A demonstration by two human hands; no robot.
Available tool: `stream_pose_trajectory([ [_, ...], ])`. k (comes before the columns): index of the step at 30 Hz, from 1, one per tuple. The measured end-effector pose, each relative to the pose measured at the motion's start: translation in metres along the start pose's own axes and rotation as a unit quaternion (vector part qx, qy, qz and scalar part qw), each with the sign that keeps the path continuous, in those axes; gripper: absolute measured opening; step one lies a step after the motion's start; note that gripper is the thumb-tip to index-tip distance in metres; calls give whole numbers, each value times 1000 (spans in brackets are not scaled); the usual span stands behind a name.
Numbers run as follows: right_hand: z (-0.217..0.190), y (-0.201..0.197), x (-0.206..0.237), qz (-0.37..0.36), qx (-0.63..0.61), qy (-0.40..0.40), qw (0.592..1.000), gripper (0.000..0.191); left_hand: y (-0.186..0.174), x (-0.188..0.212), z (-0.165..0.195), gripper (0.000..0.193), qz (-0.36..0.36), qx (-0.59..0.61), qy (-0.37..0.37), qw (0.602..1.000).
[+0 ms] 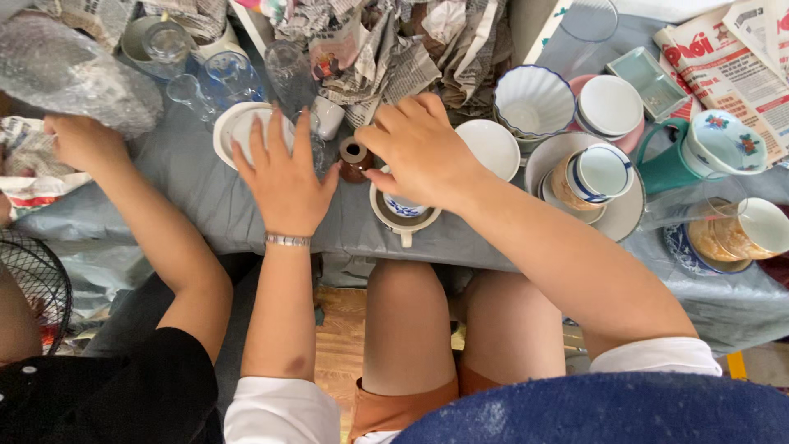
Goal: The person sits with a bucket of water between their legs and washes ceramic cups and bowls one at a time, rubbing them in the water. They lift each piece out, wipe it with a maroon cloth, and place it on the table with other cleaned pottery, then reach for the next piece.
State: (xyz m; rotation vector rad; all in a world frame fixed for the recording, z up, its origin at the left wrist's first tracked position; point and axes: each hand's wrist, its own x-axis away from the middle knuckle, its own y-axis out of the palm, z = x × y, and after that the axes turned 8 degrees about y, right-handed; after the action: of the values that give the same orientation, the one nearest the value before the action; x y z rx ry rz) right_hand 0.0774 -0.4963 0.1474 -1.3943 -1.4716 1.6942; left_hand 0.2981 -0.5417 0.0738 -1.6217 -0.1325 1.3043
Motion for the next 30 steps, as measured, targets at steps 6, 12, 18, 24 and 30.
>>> stream_pose_trajectory([
  [6,19,63,-46,-156,139,27,978,67,34,-12,-17,60,-34,16,42,998],
  [12,17,92,-59,-216,138,47,966,57,39,-6,-22,61,-2,74,12,997],
  [18,33,89,-72,-245,95,23,965,50,38,5,-27,45,19,62,53,996],
  [24,40,91,-77,-223,45,97,969,42,45,14,-25,25,44,38,54,997],
  [30,31,95,-77,-217,72,67,971,44,41,17,-24,21,72,63,65,993],
])
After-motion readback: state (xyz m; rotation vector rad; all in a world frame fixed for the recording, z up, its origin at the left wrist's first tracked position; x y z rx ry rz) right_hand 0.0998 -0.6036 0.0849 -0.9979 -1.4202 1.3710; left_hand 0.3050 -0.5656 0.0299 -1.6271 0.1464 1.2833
